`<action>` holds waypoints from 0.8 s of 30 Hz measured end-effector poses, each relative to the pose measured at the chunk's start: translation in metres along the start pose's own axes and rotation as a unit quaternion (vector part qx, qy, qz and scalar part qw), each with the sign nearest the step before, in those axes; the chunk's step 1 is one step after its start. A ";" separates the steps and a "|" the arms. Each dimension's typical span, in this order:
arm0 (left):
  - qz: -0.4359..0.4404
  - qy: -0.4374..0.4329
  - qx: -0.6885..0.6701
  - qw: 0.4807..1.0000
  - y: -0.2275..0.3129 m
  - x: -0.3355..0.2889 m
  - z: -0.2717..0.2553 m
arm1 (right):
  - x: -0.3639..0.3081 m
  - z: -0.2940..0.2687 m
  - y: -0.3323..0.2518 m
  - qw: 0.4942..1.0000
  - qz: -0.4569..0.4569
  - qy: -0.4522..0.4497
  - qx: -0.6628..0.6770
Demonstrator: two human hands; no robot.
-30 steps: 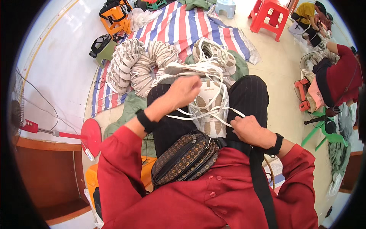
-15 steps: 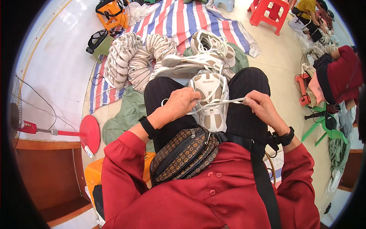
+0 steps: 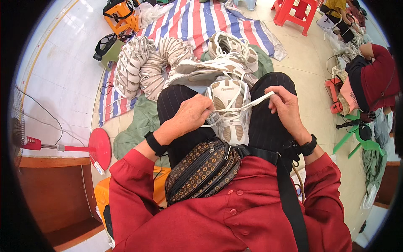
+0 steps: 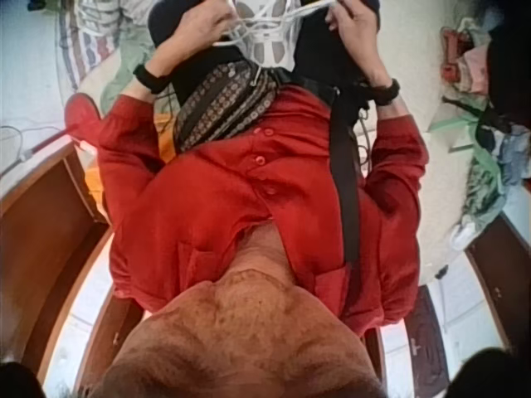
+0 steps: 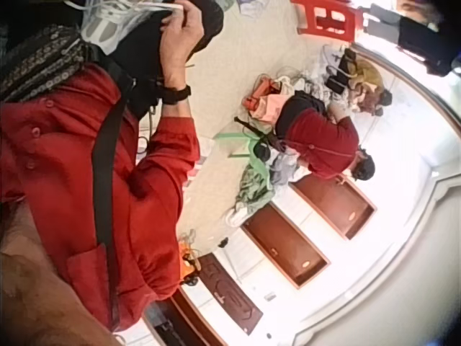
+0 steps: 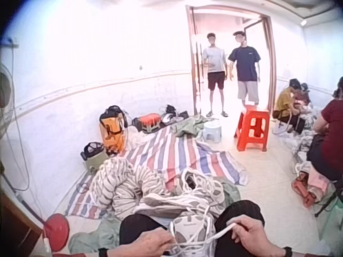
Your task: Lacing a pair of white and tan sneakers in a workshop environment.
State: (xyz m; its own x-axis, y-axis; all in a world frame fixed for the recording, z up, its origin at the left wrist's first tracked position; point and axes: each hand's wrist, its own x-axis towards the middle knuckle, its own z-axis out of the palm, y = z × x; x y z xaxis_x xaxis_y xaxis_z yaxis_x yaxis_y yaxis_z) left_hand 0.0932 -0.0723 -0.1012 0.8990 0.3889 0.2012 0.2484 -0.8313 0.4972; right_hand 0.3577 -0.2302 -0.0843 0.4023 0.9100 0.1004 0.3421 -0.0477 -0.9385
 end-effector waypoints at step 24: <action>-0.246 -0.038 0.134 0.959 -0.057 -0.099 -0.133 | 0.004 0.042 0.042 0.978 0.021 -0.207 0.030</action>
State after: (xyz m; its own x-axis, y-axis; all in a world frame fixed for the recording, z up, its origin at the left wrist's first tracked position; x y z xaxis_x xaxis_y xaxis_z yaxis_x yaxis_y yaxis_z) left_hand -0.0579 -0.0105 -0.0377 0.6708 0.7384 -0.0687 0.7234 -0.6311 0.2800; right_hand 0.3377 -0.2107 -0.1372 0.0333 0.9970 -0.0700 0.2774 -0.0765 -0.9577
